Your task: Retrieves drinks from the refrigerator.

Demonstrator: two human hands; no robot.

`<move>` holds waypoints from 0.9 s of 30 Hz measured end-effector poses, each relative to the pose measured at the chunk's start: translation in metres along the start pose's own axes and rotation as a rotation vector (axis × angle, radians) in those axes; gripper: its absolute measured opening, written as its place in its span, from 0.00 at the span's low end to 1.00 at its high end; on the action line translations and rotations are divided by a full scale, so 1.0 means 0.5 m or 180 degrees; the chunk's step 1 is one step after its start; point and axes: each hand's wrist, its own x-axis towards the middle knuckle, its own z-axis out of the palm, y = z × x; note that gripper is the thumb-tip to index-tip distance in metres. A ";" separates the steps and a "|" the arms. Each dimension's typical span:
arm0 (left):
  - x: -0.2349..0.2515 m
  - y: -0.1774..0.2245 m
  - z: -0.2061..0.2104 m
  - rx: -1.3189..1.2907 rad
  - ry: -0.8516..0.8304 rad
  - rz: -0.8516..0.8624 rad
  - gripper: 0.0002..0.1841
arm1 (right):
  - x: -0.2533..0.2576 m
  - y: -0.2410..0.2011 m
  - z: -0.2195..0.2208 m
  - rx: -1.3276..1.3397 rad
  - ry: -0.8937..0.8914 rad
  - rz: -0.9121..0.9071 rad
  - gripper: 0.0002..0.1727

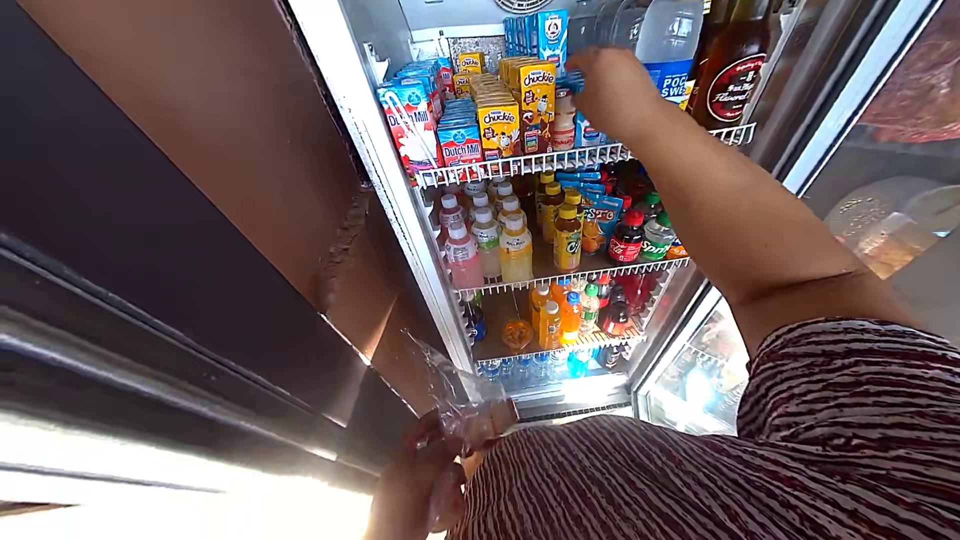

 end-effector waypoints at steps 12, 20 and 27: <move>-0.026 0.095 0.012 0.0491 0.0580 0.1340 0.28 | -0.428 -0.248 0.224 0.2866 -0.2824 -0.0846 0.37; -0.008 0.076 0.031 0.0500 0.0852 0.1160 0.33 | -0.472 -0.260 0.293 0.4925 -0.2536 0.1557 0.12; 0.007 0.052 0.042 -0.0289 0.0004 0.0499 0.05 | -0.507 -0.286 0.304 0.6166 -0.1853 0.2482 0.12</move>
